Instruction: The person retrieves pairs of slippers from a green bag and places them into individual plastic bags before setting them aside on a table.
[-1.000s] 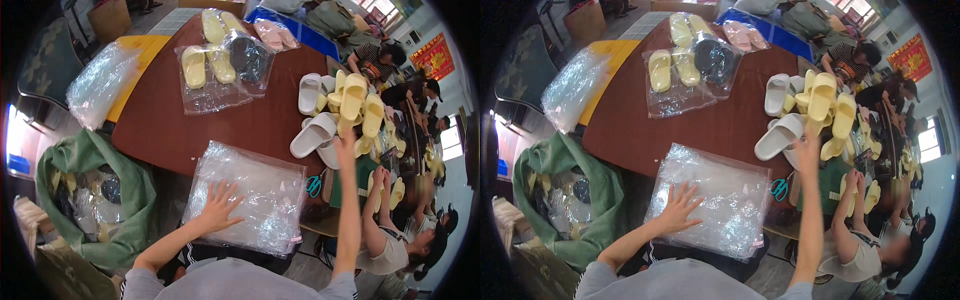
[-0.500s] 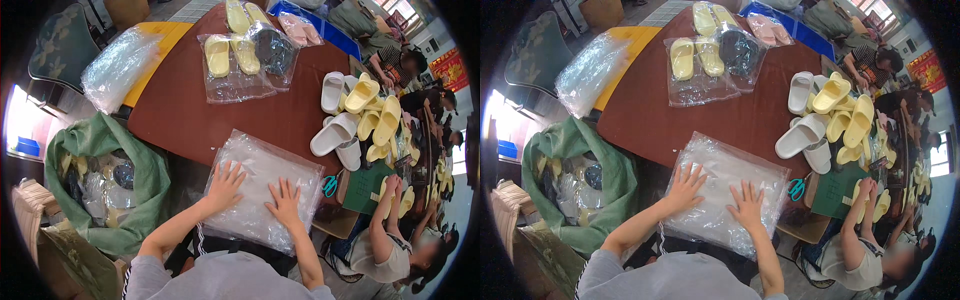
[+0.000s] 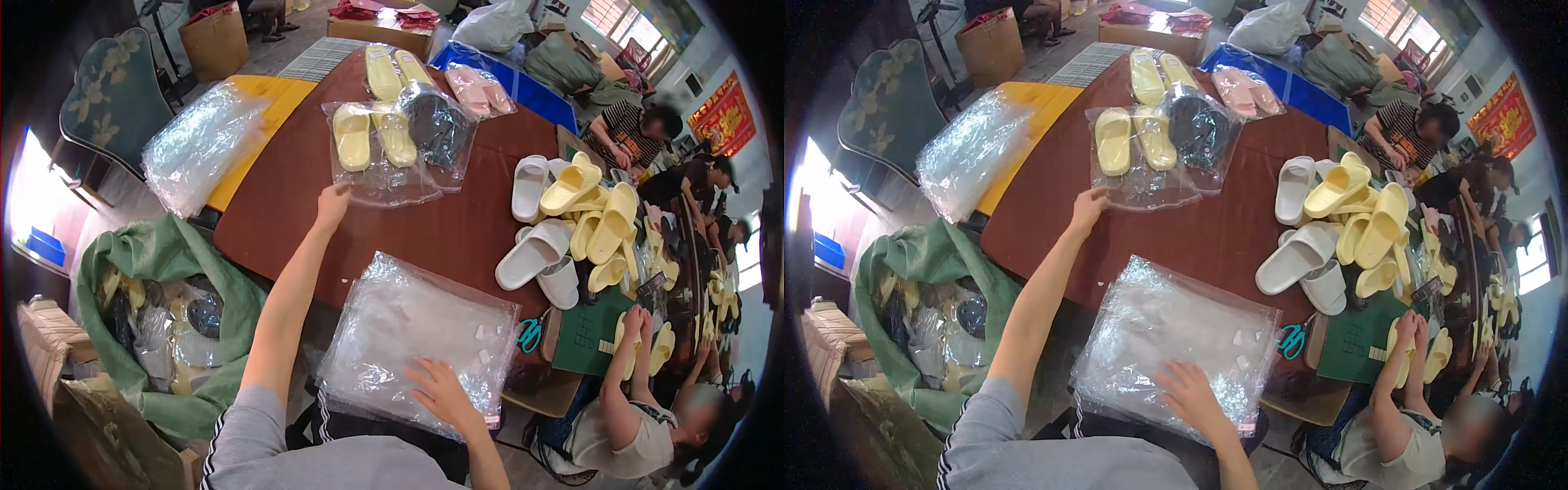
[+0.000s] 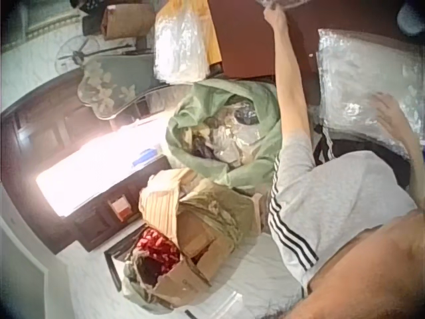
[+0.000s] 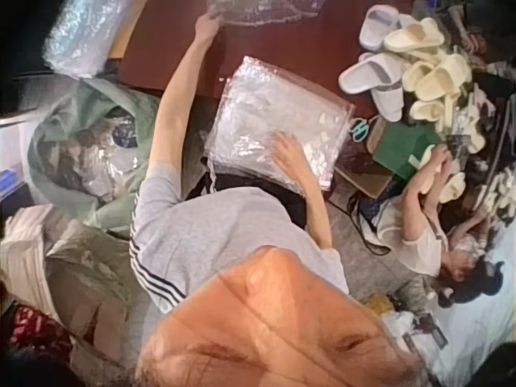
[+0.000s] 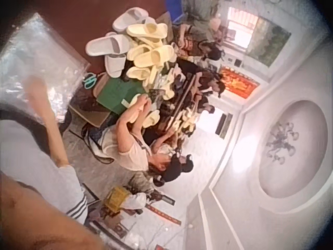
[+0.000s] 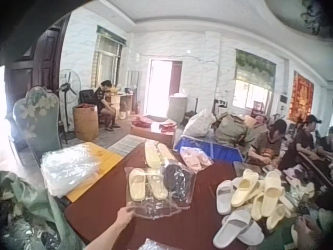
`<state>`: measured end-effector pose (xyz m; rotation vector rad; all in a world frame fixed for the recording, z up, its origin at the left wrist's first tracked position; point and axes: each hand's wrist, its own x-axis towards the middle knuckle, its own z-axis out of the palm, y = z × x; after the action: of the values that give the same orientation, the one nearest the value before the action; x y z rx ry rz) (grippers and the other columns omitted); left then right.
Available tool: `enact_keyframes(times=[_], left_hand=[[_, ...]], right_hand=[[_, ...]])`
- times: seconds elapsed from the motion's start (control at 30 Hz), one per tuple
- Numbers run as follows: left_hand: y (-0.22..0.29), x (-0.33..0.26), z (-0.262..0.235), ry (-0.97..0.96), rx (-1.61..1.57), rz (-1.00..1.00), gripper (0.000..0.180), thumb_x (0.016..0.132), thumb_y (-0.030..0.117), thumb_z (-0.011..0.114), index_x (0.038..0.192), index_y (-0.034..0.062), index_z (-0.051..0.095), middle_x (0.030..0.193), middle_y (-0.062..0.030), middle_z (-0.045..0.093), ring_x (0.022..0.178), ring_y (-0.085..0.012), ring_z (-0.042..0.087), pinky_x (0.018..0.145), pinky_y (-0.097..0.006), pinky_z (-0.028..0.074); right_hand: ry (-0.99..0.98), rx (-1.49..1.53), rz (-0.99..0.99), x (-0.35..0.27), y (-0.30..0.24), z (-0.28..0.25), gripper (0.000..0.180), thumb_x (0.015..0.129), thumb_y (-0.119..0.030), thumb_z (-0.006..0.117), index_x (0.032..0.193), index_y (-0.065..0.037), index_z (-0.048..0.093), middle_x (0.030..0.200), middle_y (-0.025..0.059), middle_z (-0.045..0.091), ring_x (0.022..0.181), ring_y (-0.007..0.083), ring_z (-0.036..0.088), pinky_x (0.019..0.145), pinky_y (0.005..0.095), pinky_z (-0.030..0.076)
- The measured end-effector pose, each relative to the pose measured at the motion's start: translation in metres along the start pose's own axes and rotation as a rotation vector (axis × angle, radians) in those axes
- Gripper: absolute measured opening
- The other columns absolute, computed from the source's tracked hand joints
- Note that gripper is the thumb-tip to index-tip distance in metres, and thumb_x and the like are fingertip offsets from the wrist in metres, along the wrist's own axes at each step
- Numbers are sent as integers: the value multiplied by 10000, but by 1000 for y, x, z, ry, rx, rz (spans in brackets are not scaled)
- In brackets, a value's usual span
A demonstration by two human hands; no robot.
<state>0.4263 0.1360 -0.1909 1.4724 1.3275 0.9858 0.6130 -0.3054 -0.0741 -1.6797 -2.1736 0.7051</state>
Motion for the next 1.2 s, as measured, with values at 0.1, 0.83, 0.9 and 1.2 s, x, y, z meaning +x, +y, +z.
enact_keyframes(times=[0.1, 0.83, 0.9, 1.2], left_hand=[[78, -10, 16, -67, -249, 49, 359, 891, 60, 516, 1216, -53, 616, 1102, -87, 669, 914, -137, 630, 803, -257, 497], [296, -190, -10, -355, -466, 426, 532, 925, 142, 528, 1433, 19, 425, 1477, -146, 417, 1338, -201, 415, 1099, -293, 315], [303, -217, -14, -387, -369, 430, 554, 908, 99, 526, 1443, 19, 406, 1478, -131, 418, 1339, -190, 410, 1104, -297, 303], [235, -408, 2, -1187, 61, 461, 818, 860, 175, 648, 1504, -4, 177, 1474, -226, 348, 1309, -393, 398, 1072, -514, 325]], right_hand=[[40, 192, 61, -14, -2, 3, 438, 867, -206, 655, 1288, -132, 560, 1355, 144, 506, 1247, 357, 475, 1047, 475, 382], [319, 353, 197, -42, -19, -43, 407, 881, -95, 627, 1285, -74, 580, 1388, 153, 495, 1276, 336, 478, 1047, 382, 388], [362, 352, 245, -52, -19, -46, 399, 885, -106, 624, 1280, -73, 583, 1387, 149, 498, 1278, 333, 478, 1048, 381, 388], [1088, 736, 578, -94, -1, -45, 345, 963, -82, 519, 1291, 26, 527, 1304, 127, 534, 1219, 227, 508, 1060, 341, 377]])
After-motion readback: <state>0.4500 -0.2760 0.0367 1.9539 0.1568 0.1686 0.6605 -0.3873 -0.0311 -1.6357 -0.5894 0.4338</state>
